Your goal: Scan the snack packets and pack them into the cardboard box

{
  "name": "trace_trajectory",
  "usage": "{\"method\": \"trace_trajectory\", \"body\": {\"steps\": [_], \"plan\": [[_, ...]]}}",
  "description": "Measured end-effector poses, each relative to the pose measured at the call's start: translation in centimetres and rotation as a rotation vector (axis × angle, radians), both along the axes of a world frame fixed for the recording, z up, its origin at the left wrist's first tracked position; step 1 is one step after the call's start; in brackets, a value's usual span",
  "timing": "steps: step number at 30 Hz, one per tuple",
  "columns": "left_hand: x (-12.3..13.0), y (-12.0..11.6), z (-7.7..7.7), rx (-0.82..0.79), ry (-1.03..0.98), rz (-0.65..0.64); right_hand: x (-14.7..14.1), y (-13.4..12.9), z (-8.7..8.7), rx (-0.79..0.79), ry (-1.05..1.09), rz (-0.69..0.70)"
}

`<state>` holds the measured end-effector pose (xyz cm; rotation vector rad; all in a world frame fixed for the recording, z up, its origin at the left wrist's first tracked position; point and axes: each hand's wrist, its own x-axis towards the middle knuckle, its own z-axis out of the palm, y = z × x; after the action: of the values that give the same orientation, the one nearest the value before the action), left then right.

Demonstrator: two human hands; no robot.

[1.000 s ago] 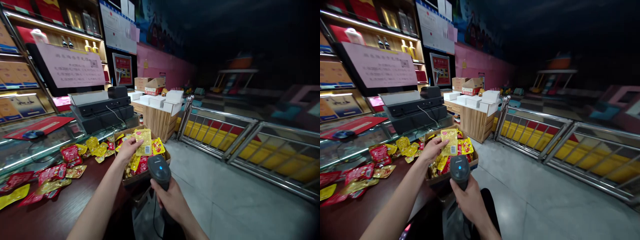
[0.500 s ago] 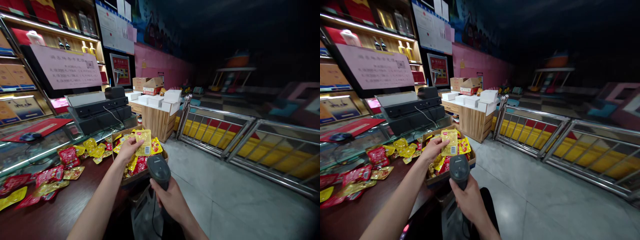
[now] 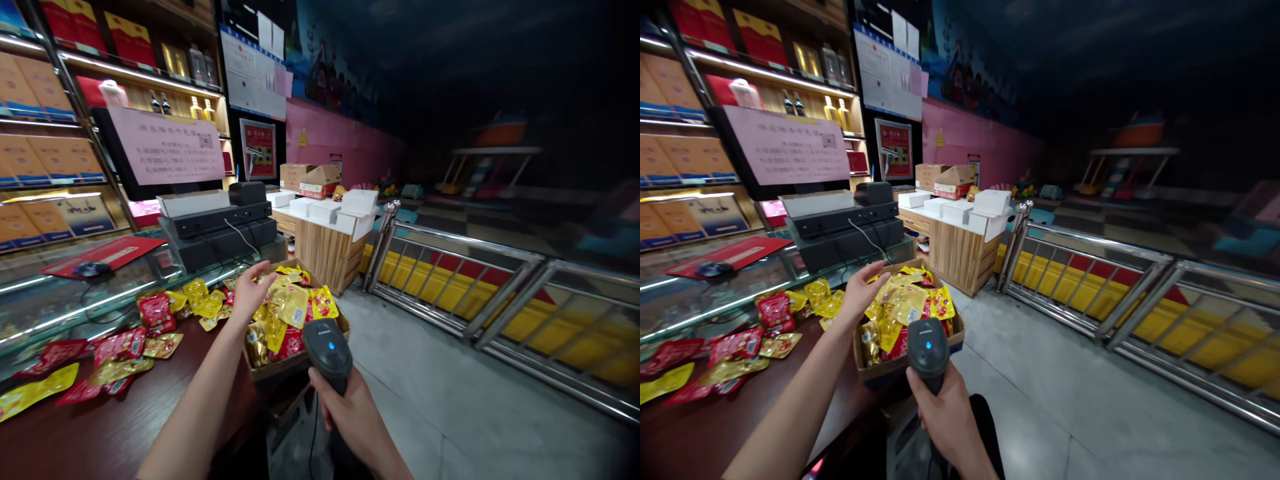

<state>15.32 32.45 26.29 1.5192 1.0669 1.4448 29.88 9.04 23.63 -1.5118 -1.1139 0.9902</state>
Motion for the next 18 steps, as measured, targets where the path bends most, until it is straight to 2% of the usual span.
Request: {"method": "trace_trajectory", "body": {"steps": [5,9,12,15,18], "plan": [[-5.8,1.0,-2.0,-0.027,0.114,0.09,-1.9,1.4,0.0,-0.046,0.005,0.045],[-11.2,2.0,-3.8,-0.009,0.331,0.239,-4.0,2.7,-0.1,-0.08,0.02,0.1],[-14.5,3.0,-5.4,-0.021,0.521,0.333,-5.2,3.5,-0.7,-0.072,0.04,0.136],[-16.4,3.8,-6.8,-0.071,0.78,0.381,-6.0,4.2,-1.7,-0.056,0.026,0.164],[-16.9,4.5,-7.9,-0.105,0.954,0.395,-6.3,4.9,-2.4,-0.073,-0.004,0.174]]}}
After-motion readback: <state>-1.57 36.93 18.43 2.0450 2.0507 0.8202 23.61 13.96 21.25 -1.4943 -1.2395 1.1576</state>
